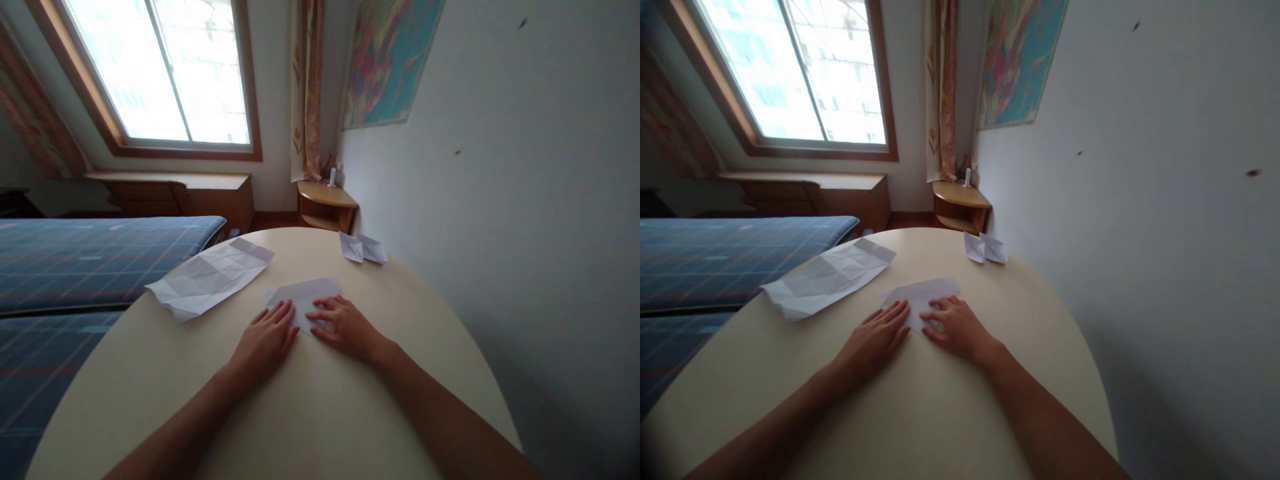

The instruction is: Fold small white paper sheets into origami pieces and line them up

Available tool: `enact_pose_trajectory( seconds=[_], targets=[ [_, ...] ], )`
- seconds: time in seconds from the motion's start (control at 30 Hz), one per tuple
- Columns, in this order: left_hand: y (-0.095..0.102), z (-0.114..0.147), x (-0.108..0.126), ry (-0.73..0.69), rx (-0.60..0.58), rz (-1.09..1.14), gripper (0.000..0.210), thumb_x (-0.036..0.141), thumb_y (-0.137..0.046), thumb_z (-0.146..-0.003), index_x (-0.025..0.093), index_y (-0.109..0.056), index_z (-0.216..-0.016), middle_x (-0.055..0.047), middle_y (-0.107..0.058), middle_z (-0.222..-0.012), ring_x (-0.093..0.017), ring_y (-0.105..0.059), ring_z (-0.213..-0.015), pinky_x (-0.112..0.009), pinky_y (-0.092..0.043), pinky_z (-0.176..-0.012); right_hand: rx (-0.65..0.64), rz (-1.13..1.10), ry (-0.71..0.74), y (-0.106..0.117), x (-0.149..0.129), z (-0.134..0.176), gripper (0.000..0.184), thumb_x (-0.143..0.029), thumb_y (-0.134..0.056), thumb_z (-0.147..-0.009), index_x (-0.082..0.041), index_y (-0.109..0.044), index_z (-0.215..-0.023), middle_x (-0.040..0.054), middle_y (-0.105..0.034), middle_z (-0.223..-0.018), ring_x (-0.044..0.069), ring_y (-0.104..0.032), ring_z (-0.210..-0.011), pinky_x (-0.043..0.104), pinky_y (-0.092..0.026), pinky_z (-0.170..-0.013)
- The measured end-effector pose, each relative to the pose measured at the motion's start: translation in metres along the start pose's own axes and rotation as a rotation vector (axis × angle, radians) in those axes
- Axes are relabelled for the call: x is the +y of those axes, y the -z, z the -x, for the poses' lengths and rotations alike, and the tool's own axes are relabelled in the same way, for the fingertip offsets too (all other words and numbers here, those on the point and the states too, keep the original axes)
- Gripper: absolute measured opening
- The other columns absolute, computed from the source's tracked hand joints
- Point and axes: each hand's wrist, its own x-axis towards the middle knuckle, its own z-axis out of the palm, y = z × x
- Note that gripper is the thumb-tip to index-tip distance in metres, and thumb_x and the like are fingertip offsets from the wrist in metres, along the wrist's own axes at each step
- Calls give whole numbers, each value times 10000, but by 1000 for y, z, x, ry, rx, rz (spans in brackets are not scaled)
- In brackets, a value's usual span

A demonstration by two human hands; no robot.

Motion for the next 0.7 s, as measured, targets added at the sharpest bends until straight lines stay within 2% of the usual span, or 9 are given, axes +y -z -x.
enact_pose_trajectory(
  seconds=[0.13,0.2,0.27,0.4,0.47,0.57,0.7],
  targets=[
    [-1,1,0,162,41,-75,477,339,-391,-1002,106,-500,-1404,-174,-453,-1496,-293,-418,-1402,-508,-376,-1135,-18,6,-12,1,-2,0,341,-419,-623,-911,-331,-688,-1234,72,-618,-1327,263,-548,-1189,445,-422,-1049],
    [3,1,2,168,59,-105,449,315,-374,-1004,90,-552,-1350,-193,-507,-1451,-303,-473,-1363,-511,-391,-1122,-19,10,-23,1,-1,0,342,-431,-615,-917,-339,-685,-1238,70,-613,-1333,261,-544,-1190,444,-418,-1053],
    [7,0,5,73,40,-88,423,294,-350,-1010,103,-602,-1291,-179,-561,-1407,-287,-527,-1319,-490,-406,-1118,-22,18,-40,1,0,0,344,-440,-607,-922,-344,-682,-1244,72,-609,-1337,263,-538,-1197,443,-413,-1058],
    [10,0,11,-267,-6,71,399,282,-387,-1001,172,-577,-1334,-97,-560,-1427,-222,-516,-1333,-405,-429,-1119,-10,35,-79,2,2,-1,355,-450,-589,-933,-323,-681,-1251,88,-608,-1337,261,-538,-1195,436,-407,-1064],
    [9,0,11,-324,0,132,396,282,-403,-997,194,-574,-1344,-76,-565,-1422,-205,-522,-1327,-387,-436,-1117,1,37,-82,2,3,-1,361,-445,-580,-938,-310,-678,-1258,94,-608,-1337,261,-536,-1196,434,-410,-1058],
    [7,-1,5,-238,25,144,371,276,-391,-996,221,-643,-1264,-62,-615,-1363,-220,-577,-1270,-414,-474,-1080,-16,46,-69,3,3,0,376,-419,-572,-942,-298,-658,-1287,98,-598,-1354,267,-527,-1205,445,-406,-1059],
    [10,-2,-5,-16,106,92,346,268,-405,-977,216,-725,-1097,-90,-662,-1290,-265,-645,-1177,-457,-523,-1010,-30,52,-57,3,4,1,400,-421,-578,-933,-293,-643,-1306,96,-584,-1375,268,-526,-1208,448,-392,-1067]
  ],
)
